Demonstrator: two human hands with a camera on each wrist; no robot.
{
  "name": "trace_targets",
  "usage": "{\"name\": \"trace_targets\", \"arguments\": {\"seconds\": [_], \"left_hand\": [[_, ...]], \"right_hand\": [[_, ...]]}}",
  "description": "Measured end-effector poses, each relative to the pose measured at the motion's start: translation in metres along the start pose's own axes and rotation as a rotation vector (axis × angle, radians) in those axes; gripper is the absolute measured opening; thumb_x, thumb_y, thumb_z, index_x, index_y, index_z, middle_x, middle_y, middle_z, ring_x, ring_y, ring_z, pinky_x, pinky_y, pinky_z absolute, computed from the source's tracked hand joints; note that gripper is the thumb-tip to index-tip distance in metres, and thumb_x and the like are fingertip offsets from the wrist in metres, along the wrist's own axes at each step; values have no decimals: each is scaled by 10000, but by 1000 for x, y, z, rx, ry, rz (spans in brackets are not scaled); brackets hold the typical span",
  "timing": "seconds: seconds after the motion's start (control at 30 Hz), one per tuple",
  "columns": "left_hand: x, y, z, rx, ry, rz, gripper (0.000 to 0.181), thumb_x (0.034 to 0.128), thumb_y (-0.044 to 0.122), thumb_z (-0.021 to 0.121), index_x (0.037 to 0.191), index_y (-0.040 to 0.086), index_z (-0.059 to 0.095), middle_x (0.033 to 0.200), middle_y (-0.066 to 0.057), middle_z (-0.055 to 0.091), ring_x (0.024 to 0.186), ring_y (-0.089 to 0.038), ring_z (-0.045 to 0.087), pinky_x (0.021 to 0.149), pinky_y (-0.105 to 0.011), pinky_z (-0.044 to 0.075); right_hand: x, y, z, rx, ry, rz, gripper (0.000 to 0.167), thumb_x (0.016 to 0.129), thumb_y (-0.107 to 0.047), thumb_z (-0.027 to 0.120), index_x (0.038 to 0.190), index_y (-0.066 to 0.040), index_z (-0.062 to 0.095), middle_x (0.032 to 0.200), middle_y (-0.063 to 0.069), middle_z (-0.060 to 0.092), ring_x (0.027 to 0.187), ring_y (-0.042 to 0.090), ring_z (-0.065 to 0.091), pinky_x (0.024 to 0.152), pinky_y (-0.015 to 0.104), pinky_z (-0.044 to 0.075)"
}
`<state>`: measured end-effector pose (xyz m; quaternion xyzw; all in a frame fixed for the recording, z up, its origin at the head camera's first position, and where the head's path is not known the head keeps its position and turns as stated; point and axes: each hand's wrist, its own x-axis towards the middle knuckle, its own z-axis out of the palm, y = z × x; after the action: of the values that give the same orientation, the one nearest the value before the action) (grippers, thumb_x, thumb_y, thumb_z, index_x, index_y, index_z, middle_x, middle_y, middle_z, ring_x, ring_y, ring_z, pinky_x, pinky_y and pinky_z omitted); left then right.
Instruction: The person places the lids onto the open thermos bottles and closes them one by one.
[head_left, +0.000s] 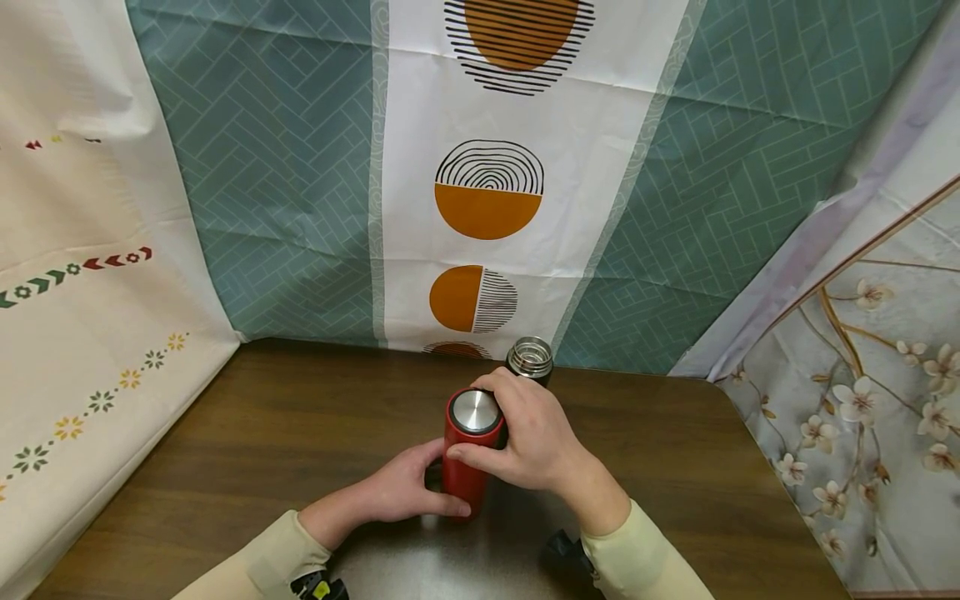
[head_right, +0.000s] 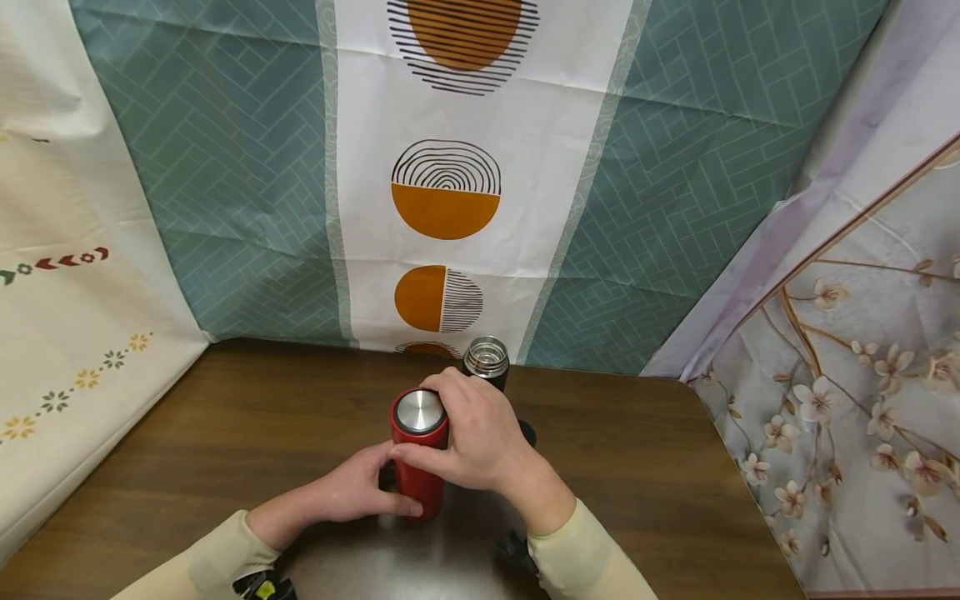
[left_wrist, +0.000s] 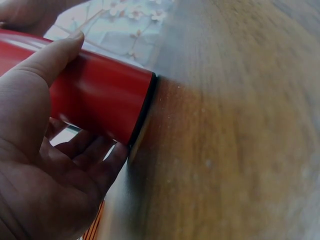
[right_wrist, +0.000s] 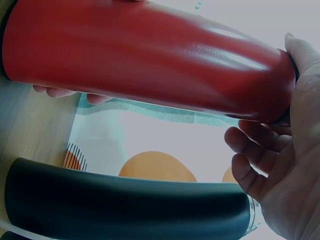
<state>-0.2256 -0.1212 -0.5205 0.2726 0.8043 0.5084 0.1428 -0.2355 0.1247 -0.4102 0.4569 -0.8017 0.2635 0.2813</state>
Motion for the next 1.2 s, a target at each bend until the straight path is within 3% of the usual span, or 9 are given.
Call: {"name": "trace_targets", "arguments": {"seconds": [0.17,0.37,0.67,0.9,1.2], "left_hand": [[0,-1,0,7,4,20,667,908,472,927,1491,431,605,1413,190,677,1372,-173,600,1135,-551,467],[1,-2,0,-11,-8,22,626,923,446,921,1470,418,616,1414,169,678,1350,-168,610,1125,-534,483],[1,-4,0,27,-13,100,633,947,436,903,1499,310,620,1422,79,688,1330,-196,634,1081,-502,525],[1,-2,1,-4,-10,33,635,920,453,922,1475,389,618,1406,156,684,1348,-168,620,1127,-493,500],[1,-2,0,-16,-16,33,612,933,419,918,1464,406,615,1407,171,679,1353,-170,611,1119,-505,497]], "right_hand": [[-1,2,0,8,-13,1,693,904,-656,857,1293,-126,640,1143,-52,680,1000,119,667,833,325,590],[-1,3,-3,10,-31,-34,729,1012,-655,712,1462,-88,620,1214,-12,680,1051,143,654,860,341,581],[0,4,-6,35,-23,-113,601,1046,-470,609,1497,-74,618,1263,25,668,1105,174,651,923,364,573],[0,5,-5,42,-16,-118,564,1038,-463,642,1461,-89,635,1241,10,670,1081,159,649,900,349,573],[0,3,-5,38,2,-81,581,1024,-573,727,1366,-108,661,1186,-24,680,1026,130,657,839,308,573]]}}
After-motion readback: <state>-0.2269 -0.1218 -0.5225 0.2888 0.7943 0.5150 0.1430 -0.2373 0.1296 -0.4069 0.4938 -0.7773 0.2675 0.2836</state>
